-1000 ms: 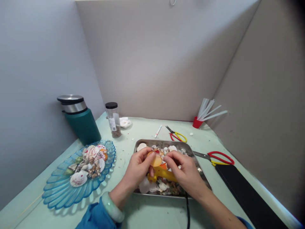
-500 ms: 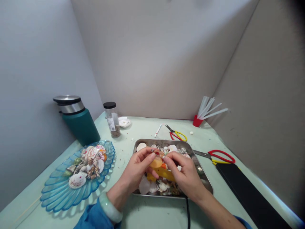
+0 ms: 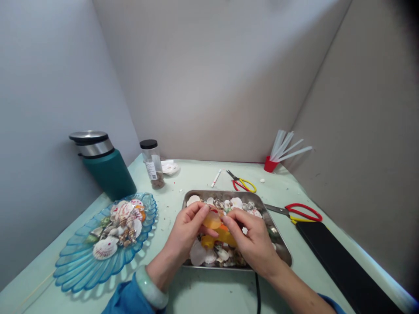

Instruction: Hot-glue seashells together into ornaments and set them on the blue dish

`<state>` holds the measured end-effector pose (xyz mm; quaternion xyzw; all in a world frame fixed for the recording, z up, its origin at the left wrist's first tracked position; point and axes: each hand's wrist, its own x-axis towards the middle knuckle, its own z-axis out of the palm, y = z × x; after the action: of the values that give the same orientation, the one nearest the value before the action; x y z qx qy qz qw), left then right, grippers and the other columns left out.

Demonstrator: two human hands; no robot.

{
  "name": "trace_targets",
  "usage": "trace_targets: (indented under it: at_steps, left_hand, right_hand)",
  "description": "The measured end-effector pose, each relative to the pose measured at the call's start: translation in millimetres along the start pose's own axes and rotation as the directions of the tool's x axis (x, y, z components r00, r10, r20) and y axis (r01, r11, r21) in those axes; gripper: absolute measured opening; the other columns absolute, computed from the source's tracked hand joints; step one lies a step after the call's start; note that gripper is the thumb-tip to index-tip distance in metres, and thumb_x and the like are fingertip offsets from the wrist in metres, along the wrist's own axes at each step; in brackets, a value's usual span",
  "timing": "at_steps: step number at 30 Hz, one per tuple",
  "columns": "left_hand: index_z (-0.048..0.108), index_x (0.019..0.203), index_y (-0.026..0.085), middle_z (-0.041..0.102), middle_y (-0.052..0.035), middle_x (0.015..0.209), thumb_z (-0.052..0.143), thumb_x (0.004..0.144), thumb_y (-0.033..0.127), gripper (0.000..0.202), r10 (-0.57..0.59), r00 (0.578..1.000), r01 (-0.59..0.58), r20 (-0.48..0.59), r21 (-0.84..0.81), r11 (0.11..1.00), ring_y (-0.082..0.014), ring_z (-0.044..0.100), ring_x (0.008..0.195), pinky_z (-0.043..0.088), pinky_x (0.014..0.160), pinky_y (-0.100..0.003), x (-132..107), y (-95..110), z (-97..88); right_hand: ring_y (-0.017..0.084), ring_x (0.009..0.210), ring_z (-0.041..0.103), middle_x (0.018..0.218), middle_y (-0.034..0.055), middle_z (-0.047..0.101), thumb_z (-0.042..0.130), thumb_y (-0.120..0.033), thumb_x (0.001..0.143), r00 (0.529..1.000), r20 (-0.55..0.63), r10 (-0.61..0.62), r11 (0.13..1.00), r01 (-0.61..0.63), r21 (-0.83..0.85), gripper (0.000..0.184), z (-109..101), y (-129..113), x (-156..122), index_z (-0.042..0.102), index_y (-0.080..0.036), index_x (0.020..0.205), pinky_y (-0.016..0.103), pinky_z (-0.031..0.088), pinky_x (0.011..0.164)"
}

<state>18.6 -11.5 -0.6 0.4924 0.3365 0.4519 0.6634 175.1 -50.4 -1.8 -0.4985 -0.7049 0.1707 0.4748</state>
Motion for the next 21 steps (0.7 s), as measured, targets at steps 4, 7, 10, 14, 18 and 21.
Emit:
trace_targets:
  at_steps: [4,7,10,14,18,21]
  left_hand:
    - [0.061,0.081,0.013,0.062,-0.0017,0.076,0.064,0.077,0.042,0.029,0.011,1.000,-0.011,-0.006,0.007,1.000,-0.0104,0.059,0.058,0.054,0.051,-0.021,0.1,0.3,0.5]
    - [0.060,0.079,0.013,0.062,-0.0020,0.077,0.065,0.076,0.043,0.030,0.014,1.000,-0.014,-0.008,0.008,1.000,-0.0111,0.059,0.060,0.054,0.051,-0.021,0.2,0.6,0.7]
    - [0.060,0.077,0.014,0.062,-0.0020,0.076,0.066,0.074,0.044,0.031,0.011,1.000,-0.011,-0.011,0.006,1.000,-0.0118,0.059,0.060,0.054,0.051,-0.022,0.4,0.6,0.7]
    - [0.059,0.077,0.014,0.062,-0.0016,0.074,0.065,0.074,0.044,0.031,0.013,1.000,-0.012,-0.007,0.007,1.000,-0.0118,0.059,0.060,0.054,0.051,-0.022,0.7,0.0,0.6]
    - [0.058,0.076,0.014,0.061,-0.0014,0.074,0.064,0.077,0.042,0.029,0.019,1.000,-0.019,0.001,0.009,1.000,-0.0114,0.059,0.061,0.055,0.051,-0.022,0.4,0.2,0.9]
    - [0.059,0.077,0.013,0.061,-0.0019,0.074,0.064,0.076,0.042,0.029,0.017,1.000,-0.017,-0.003,0.003,1.000,-0.0116,0.059,0.061,0.055,0.051,-0.022,0.1,1.1,1.2]
  right_hand:
    - [0.012,0.058,0.047,0.062,-0.0016,0.051,0.045,-0.026,0.091,1.000,-0.002,0.002,1.000,-0.002,-0.003,0.027,0.0,0.0,-0.5,0.050,-0.019,0.066,0.023,0.035,0.056]
    - [0.012,0.058,0.047,0.062,-0.0015,0.051,0.045,-0.025,0.091,1.000,-0.004,0.004,1.000,-0.004,0.001,0.026,0.4,0.0,-1.0,0.049,-0.019,0.066,0.023,0.035,0.057]
    - [0.012,0.058,0.047,0.063,-0.0014,0.051,0.045,-0.025,0.091,1.000,-0.002,-0.003,1.000,0.003,0.003,0.026,0.8,-0.2,-1.1,0.050,-0.019,0.066,0.023,0.035,0.056]
    - [0.012,0.059,0.047,0.063,-0.0019,0.051,0.045,-0.024,0.091,1.000,-0.004,-0.006,1.000,0.006,0.003,0.026,0.9,-0.8,-1.6,0.049,-0.019,0.066,0.023,0.035,0.057]
    - [0.012,0.059,0.047,0.063,-0.0015,0.052,0.045,-0.024,0.091,1.000,-0.006,-0.013,1.000,0.013,0.001,0.026,1.1,-1.1,-2.3,0.049,-0.019,0.066,0.023,0.035,0.057]
    - [0.013,0.059,0.048,0.063,-0.0012,0.052,0.045,-0.025,0.091,1.000,-0.010,-0.015,1.000,0.015,-0.005,0.026,1.4,-1.2,-2.3,0.050,-0.019,0.067,0.023,0.035,0.057]
